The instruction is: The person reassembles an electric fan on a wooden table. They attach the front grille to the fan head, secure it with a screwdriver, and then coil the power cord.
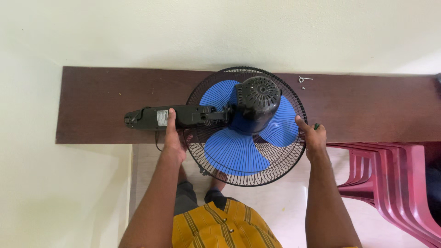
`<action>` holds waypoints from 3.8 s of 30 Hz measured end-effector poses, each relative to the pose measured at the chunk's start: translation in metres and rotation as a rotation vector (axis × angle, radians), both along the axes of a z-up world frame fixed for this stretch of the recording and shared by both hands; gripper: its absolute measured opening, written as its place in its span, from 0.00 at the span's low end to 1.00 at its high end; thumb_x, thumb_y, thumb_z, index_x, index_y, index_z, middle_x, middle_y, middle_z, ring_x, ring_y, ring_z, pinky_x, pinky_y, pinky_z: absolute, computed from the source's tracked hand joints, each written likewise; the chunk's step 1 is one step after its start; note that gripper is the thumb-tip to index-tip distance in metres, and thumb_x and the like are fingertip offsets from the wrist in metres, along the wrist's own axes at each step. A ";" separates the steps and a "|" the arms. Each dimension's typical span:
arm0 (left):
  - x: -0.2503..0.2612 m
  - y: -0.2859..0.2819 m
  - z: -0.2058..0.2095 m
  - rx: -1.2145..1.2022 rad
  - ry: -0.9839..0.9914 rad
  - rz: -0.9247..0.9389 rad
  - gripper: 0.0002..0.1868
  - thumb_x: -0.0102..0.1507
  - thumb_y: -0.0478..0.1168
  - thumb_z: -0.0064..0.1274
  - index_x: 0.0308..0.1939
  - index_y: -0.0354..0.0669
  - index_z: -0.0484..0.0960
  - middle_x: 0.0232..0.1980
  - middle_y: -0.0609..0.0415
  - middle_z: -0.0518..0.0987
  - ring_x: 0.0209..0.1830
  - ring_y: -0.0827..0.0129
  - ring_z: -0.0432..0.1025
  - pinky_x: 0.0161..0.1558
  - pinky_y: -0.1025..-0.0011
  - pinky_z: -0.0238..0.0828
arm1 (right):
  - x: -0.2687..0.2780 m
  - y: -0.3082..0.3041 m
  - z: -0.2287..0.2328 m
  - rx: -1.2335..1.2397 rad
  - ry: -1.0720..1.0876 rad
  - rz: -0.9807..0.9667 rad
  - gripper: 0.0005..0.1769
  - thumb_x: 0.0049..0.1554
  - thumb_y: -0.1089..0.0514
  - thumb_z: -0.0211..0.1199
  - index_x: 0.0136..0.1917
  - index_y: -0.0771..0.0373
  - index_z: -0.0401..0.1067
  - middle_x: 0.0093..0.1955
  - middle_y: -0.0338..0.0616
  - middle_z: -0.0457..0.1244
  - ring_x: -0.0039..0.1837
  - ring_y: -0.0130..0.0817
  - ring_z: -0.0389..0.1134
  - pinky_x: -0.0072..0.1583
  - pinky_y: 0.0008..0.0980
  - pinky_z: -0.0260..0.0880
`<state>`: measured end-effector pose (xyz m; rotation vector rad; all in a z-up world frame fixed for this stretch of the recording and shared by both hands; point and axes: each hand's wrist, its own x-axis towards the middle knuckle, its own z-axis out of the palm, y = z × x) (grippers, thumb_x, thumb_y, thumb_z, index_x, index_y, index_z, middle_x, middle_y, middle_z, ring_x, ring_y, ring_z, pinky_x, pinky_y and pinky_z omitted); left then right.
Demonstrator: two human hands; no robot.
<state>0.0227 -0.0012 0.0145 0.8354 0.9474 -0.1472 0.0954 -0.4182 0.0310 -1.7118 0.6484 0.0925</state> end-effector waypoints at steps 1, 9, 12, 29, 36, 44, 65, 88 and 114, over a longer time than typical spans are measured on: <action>-0.001 0.000 0.003 -0.005 -0.028 -0.001 0.56 0.49 0.80 0.50 0.66 0.42 0.73 0.58 0.51 0.78 0.55 0.65 0.73 0.58 0.63 0.71 | -0.002 -0.001 -0.001 0.014 0.015 -0.009 0.24 0.53 0.50 0.77 0.39 0.61 0.61 0.38 0.39 0.62 0.38 0.29 0.65 0.44 0.32 0.72; -0.007 0.008 0.021 0.097 0.071 -0.072 0.64 0.50 0.83 0.42 0.76 0.37 0.60 0.70 0.43 0.72 0.71 0.57 0.67 0.67 0.56 0.62 | -0.029 -0.014 -0.018 0.354 -0.100 -0.086 0.19 0.68 0.53 0.69 0.47 0.72 0.69 0.43 0.47 0.63 0.38 0.33 0.60 0.37 0.32 0.61; -0.008 0.012 0.026 0.055 0.064 -0.067 0.65 0.51 0.83 0.41 0.76 0.37 0.58 0.70 0.40 0.71 0.71 0.54 0.68 0.68 0.57 0.67 | -0.033 -0.010 -0.015 0.524 -0.188 -0.231 0.15 0.63 0.56 0.63 0.49 0.73 0.71 0.45 0.49 0.69 0.43 0.35 0.73 0.45 0.32 0.77; -0.008 0.031 0.030 0.139 0.212 -0.198 0.69 0.48 0.89 0.26 0.70 0.34 0.67 0.60 0.44 0.76 0.61 0.57 0.68 0.58 0.53 0.65 | -0.009 0.017 0.032 0.661 -0.193 -0.227 0.12 0.66 0.57 0.56 0.52 0.70 0.72 0.44 0.49 0.69 0.40 0.36 0.73 0.43 0.31 0.77; -0.005 0.034 0.026 0.145 0.209 -0.198 0.69 0.50 0.89 0.26 0.69 0.29 0.68 0.61 0.39 0.76 0.63 0.55 0.69 0.61 0.51 0.66 | -0.001 0.032 0.057 0.388 -0.055 -0.410 0.14 0.63 0.56 0.61 0.51 0.71 0.76 0.42 0.50 0.70 0.37 0.35 0.72 0.41 0.30 0.76; -0.007 0.031 0.013 0.084 -0.057 -0.014 0.69 0.52 0.84 0.38 0.76 0.27 0.50 0.75 0.36 0.65 0.75 0.51 0.64 0.72 0.57 0.63 | -0.003 0.043 0.062 0.460 -0.066 -0.552 0.15 0.60 0.58 0.65 0.52 0.76 0.74 0.44 0.52 0.71 0.38 0.38 0.74 0.41 0.35 0.79; 0.015 0.055 0.035 0.113 0.110 -0.090 0.61 0.58 0.81 0.36 0.78 0.35 0.52 0.71 0.36 0.68 0.70 0.51 0.66 0.68 0.54 0.63 | 0.028 0.051 0.091 0.729 -0.168 -0.216 0.24 0.61 0.64 0.44 0.66 0.76 0.69 0.60 0.59 0.68 0.54 0.40 0.75 0.57 0.34 0.81; -0.037 0.073 -0.045 1.639 -0.042 -0.330 0.32 0.66 0.25 0.48 0.71 0.51 0.59 0.74 0.40 0.60 0.73 0.48 0.61 0.65 0.49 0.67 | 0.056 0.099 0.136 0.612 -0.196 -0.375 0.21 0.61 0.68 0.46 0.61 0.88 0.68 0.54 0.65 0.69 0.46 0.41 0.76 0.49 0.31 0.82; 0.003 0.096 0.038 1.736 -0.463 -0.699 0.24 0.52 0.30 0.59 0.52 0.48 0.76 0.77 0.37 0.58 0.79 0.37 0.51 0.73 0.36 0.45 | 0.057 0.058 0.072 0.778 -0.547 0.008 0.12 0.59 0.69 0.46 0.35 0.66 0.65 0.56 0.68 0.67 0.59 0.49 0.74 0.60 0.39 0.80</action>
